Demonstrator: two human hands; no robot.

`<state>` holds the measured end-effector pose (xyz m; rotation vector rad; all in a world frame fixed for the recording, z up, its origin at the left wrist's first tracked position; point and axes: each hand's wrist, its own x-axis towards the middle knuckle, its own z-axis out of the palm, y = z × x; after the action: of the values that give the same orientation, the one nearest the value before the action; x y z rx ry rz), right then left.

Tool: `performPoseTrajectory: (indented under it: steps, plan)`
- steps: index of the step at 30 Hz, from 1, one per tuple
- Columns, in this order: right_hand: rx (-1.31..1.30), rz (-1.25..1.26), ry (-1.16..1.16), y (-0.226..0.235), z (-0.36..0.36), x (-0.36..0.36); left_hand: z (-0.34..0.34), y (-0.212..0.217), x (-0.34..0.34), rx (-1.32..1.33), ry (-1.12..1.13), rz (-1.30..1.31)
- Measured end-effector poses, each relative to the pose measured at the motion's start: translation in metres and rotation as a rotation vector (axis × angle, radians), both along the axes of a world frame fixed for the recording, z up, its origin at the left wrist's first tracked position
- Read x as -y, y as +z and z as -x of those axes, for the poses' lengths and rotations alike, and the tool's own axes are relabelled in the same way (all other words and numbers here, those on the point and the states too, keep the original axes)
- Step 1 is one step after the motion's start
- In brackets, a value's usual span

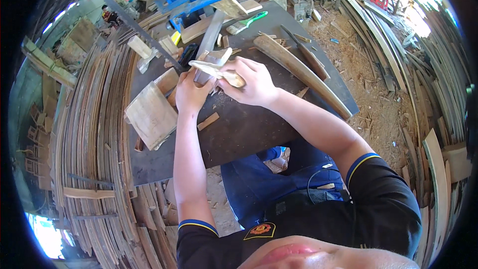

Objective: The person assembles small wooden pieces on a workbench in a workshop. They pick up various wooden components, align them, and fit them together to form a structure. The person uses their hands to manipulate the pieces and occasionally uses a hammer to tap them into place.

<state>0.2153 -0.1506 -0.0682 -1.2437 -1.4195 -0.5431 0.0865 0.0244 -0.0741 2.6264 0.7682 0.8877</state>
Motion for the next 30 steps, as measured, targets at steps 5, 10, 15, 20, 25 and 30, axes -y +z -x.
performPoseTrajectory:
  steps: [5,10,15,20,25,30]
  plan:
    - [0.012,0.272,0.077,-0.022,-0.003,-0.018,0.001,0.002,-0.002,-0.011,-0.026,-0.040]
    - [0.048,0.092,0.107,-0.011,0.000,-0.005,-0.003,-0.006,-0.003,0.018,-0.031,-0.007]
    - [0.142,-0.078,0.093,0.003,0.000,-0.003,-0.002,-0.006,-0.008,0.033,-0.061,-0.058]
    - [0.137,-0.050,0.202,-0.005,-0.003,-0.020,0.001,-0.004,-0.009,-0.015,0.006,-0.016]
    - [0.130,-0.104,0.191,0.010,-0.004,0.004,-0.002,-0.012,-0.012,0.021,-0.010,-0.060]
    - [0.029,-0.054,0.179,-0.003,-0.006,-0.012,-0.001,-0.002,0.002,0.021,-0.020,0.036]
